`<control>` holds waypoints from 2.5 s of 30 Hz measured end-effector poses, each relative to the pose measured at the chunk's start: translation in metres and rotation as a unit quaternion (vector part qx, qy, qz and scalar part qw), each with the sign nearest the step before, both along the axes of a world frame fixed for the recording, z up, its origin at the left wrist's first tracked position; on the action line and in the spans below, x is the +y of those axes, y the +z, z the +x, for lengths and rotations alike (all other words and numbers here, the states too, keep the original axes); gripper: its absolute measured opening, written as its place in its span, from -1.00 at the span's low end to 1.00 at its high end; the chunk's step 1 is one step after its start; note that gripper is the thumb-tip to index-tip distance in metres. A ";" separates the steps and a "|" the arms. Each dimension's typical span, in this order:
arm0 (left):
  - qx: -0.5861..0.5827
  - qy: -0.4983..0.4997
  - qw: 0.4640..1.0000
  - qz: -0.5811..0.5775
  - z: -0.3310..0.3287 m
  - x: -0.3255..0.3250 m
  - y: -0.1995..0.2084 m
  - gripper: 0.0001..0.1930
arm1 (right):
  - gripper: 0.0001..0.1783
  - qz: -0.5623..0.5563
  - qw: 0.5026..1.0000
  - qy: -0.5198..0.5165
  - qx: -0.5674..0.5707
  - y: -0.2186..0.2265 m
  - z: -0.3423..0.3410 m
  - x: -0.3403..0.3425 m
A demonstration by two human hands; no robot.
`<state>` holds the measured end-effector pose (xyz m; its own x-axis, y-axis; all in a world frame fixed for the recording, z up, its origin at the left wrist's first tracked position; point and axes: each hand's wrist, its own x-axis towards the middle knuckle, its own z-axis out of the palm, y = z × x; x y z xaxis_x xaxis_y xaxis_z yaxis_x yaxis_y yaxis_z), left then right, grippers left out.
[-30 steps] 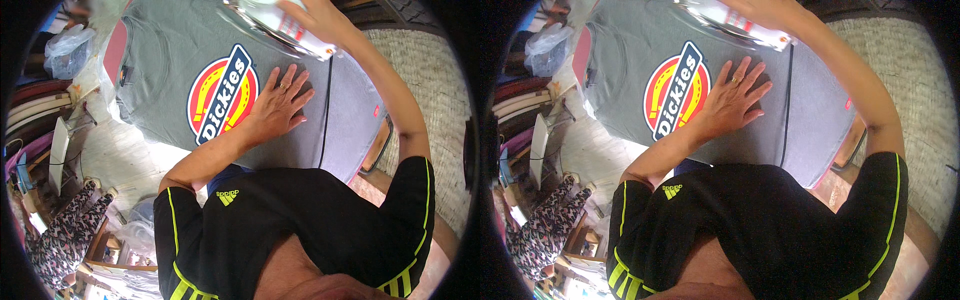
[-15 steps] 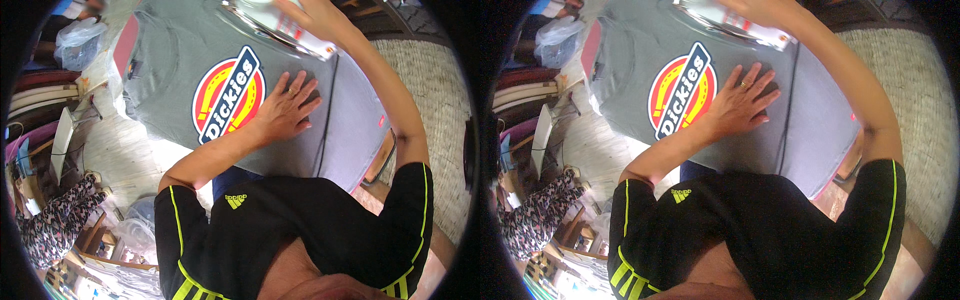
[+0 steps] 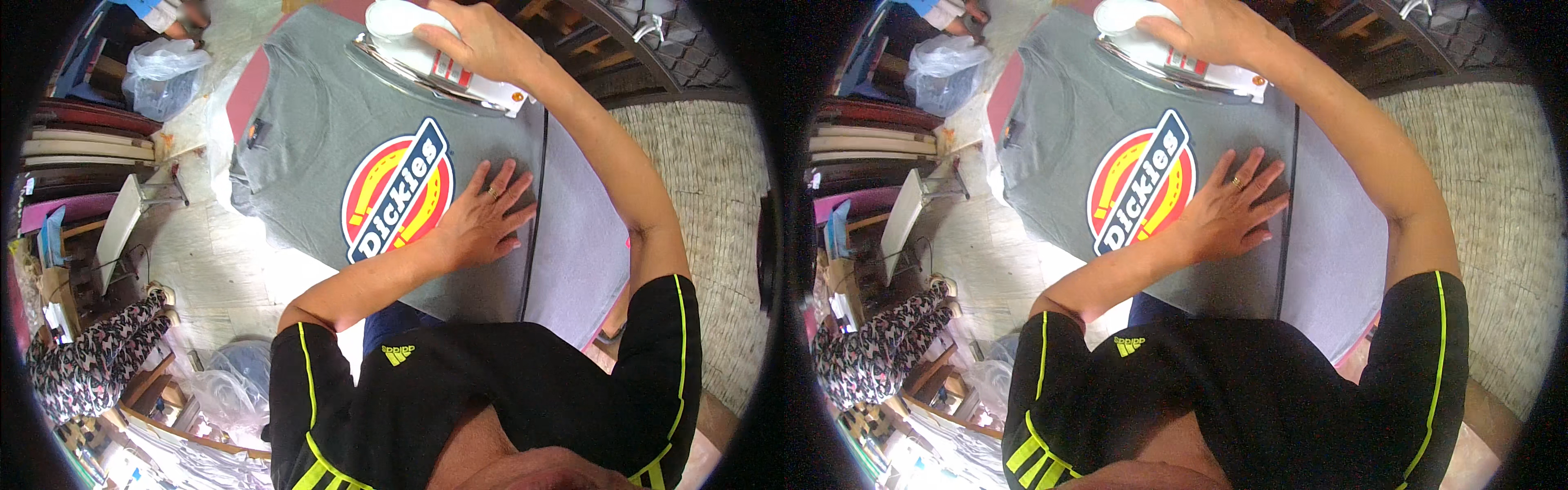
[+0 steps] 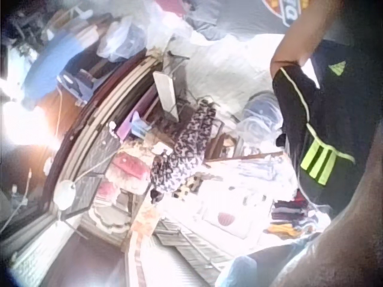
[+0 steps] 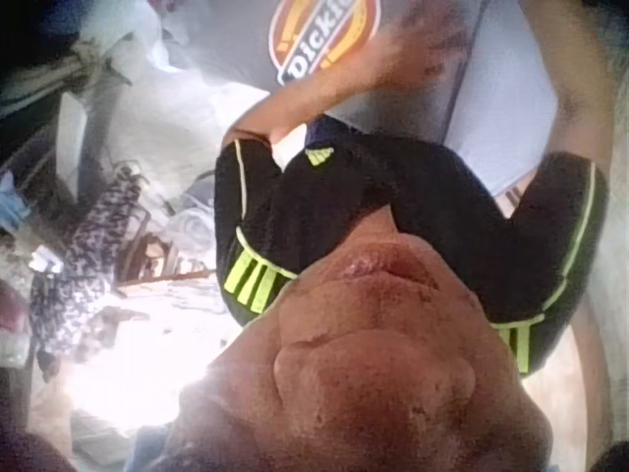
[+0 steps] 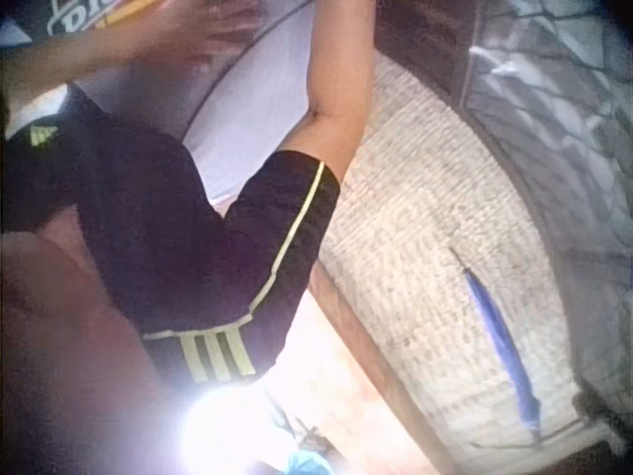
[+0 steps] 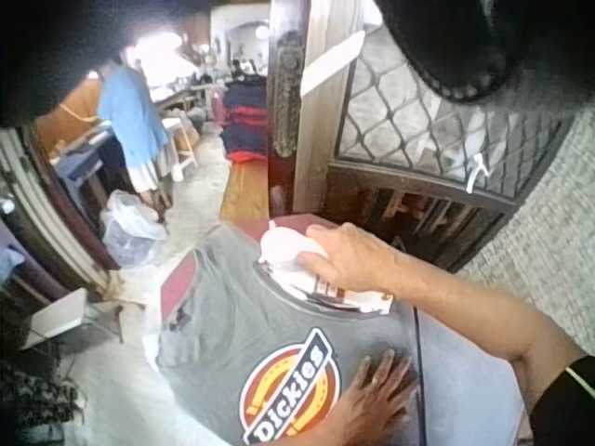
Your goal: The person irons a gray t-shirt with a Dickies logo on a pink ironing board. They smooth the fabric with one hand while moving the iron with the other, covering the front, sides, and sleeves. The person flips the shirt to iron the back and then folds it.
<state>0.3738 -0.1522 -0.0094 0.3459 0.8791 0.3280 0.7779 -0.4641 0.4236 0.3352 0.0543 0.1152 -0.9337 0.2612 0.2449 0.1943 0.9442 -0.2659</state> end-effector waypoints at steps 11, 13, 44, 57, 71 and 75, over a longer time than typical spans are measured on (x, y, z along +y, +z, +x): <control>-0.025 -0.014 1.000 -0.004 0.002 -0.002 0.003 -0.45 | -0.55 -0.025 0.999 0.004 -0.032 -0.016 -0.008 0.014; -0.035 -0.015 0.999 -0.004 0.001 0.000 0.002 -0.46 | -0.54 -0.047 0.998 -0.026 -0.044 -0.013 0.003 0.006; 0.104 0.104 0.987 0.065 -0.111 0.085 -0.001 -0.33 | -0.50 -0.213 0.789 -0.574 0.041 0.113 0.280 -0.082; 0.084 0.111 0.989 0.042 -0.112 0.080 0.001 -0.33 | -0.60 -0.198 0.832 -0.505 0.111 -0.022 0.162 -0.129; 0.140 0.122 0.981 0.048 -0.115 0.084 -0.008 -0.31 | -0.46 -0.123 0.860 -0.495 -0.024 -0.012 0.257 -0.071; 0.136 0.125 0.982 0.037 -0.111 0.086 -0.009 -0.31 | -0.55 -0.049 0.835 -0.546 -0.054 -0.012 0.325 -0.119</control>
<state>0.2629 -0.0667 -0.0182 0.2063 0.9251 0.3189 0.9509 -0.2664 0.1577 0.6603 -0.0645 0.1028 -0.1420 0.9847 0.1014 0.9525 0.1638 -0.2568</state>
